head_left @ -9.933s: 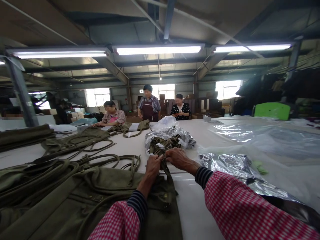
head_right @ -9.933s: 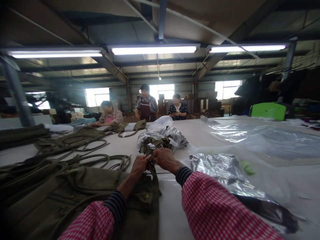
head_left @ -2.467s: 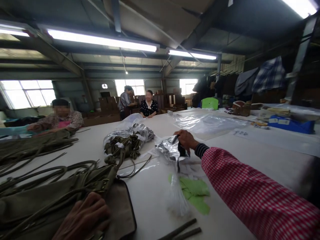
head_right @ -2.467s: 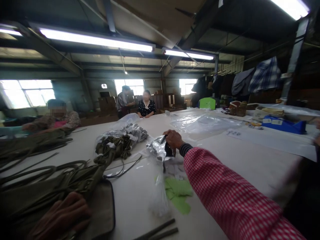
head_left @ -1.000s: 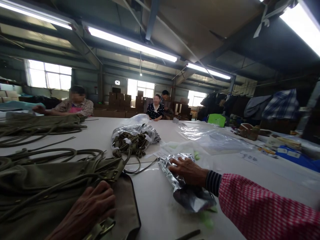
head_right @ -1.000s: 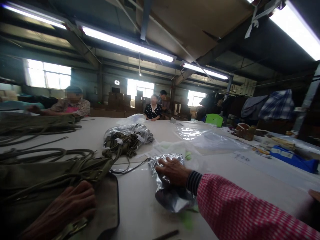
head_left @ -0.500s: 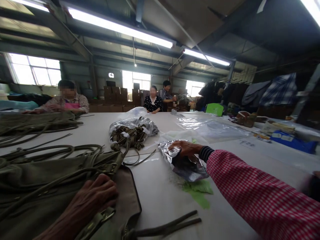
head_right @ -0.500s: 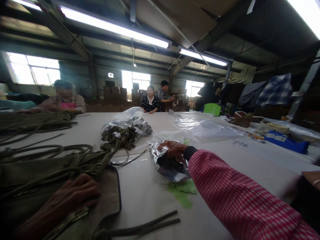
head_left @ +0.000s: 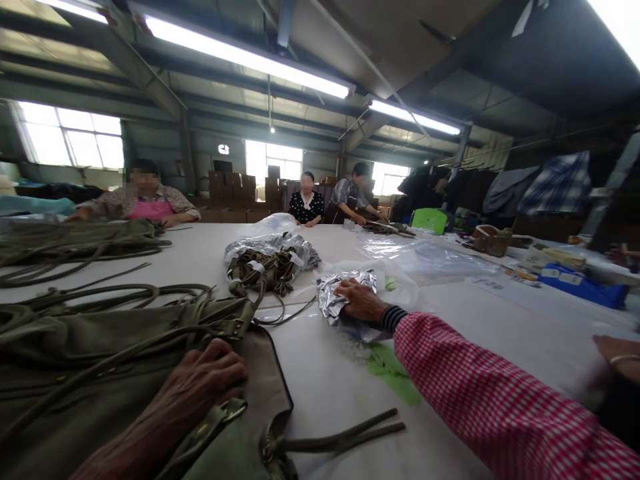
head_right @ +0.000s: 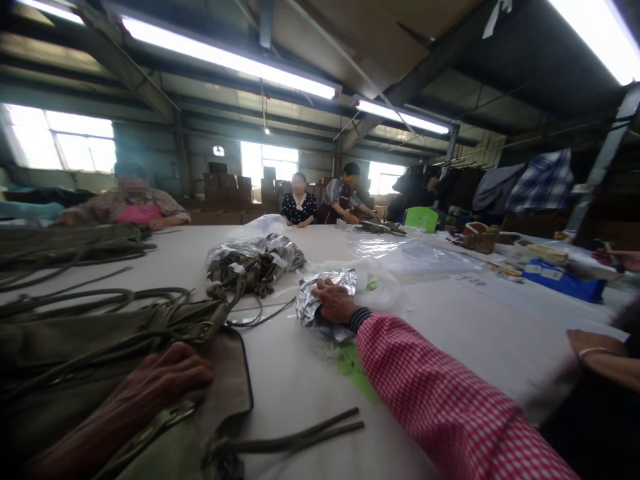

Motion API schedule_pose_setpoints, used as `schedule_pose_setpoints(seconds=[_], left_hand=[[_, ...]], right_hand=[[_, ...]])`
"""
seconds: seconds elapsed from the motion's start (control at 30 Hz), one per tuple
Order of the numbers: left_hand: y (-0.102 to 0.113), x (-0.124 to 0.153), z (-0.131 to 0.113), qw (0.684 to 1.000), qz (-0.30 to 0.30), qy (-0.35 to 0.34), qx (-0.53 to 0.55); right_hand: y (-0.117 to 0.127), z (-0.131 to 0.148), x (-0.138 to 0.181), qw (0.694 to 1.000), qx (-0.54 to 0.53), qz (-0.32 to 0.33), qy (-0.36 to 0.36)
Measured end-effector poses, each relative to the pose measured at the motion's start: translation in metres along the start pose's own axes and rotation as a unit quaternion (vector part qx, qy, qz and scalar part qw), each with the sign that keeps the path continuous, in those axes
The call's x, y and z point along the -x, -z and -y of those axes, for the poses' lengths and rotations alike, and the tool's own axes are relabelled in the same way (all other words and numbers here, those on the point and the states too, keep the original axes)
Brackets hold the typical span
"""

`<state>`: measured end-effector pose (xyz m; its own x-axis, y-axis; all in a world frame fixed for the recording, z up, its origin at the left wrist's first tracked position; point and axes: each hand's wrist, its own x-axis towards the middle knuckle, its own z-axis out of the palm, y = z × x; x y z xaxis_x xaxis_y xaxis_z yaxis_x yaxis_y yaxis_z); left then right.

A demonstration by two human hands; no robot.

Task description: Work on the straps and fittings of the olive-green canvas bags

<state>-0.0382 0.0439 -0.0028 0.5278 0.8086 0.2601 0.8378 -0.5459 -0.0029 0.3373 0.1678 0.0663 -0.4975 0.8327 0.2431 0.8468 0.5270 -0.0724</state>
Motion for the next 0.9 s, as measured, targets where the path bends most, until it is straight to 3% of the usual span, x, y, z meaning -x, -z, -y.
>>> schedule_pose_setpoints(seconds=[0.1,0.2,0.3,0.37,0.53,0.67,0.8,0.9], left_hand=[[-0.002,0.000,0.000,1.000,-0.013,-0.005,0.015],[0.003,0.001,-0.004,1.000,-0.013,-0.003,0.024],[0.014,0.001,-0.011,1.000,-0.005,-0.006,0.018],[0.022,0.001,-0.016,1.000,0.011,-0.007,0.012],[0.037,0.003,-0.021,0.999,0.014,0.009,-0.030],[0.051,0.006,-0.021,0.999,0.033,0.015,-0.039],[0.059,0.006,-0.025,0.997,0.058,0.025,-0.045],[0.068,0.009,-0.022,0.996,0.055,0.017,-0.063]], right_hand=[[0.014,-0.008,0.005,0.999,-0.020,0.020,0.020],[0.033,-0.009,0.016,0.995,-0.094,-0.037,0.008],[0.040,0.011,0.034,0.974,-0.192,-0.120,-0.013],[0.037,0.035,0.048,0.969,-0.223,-0.108,0.006],[0.023,0.106,0.061,0.968,-0.216,-0.006,0.124],[0.005,0.150,0.035,0.958,-0.241,0.011,0.154],[-0.036,0.181,0.001,0.945,-0.280,0.032,0.169],[-0.067,0.194,-0.008,0.955,-0.236,0.045,0.172]])
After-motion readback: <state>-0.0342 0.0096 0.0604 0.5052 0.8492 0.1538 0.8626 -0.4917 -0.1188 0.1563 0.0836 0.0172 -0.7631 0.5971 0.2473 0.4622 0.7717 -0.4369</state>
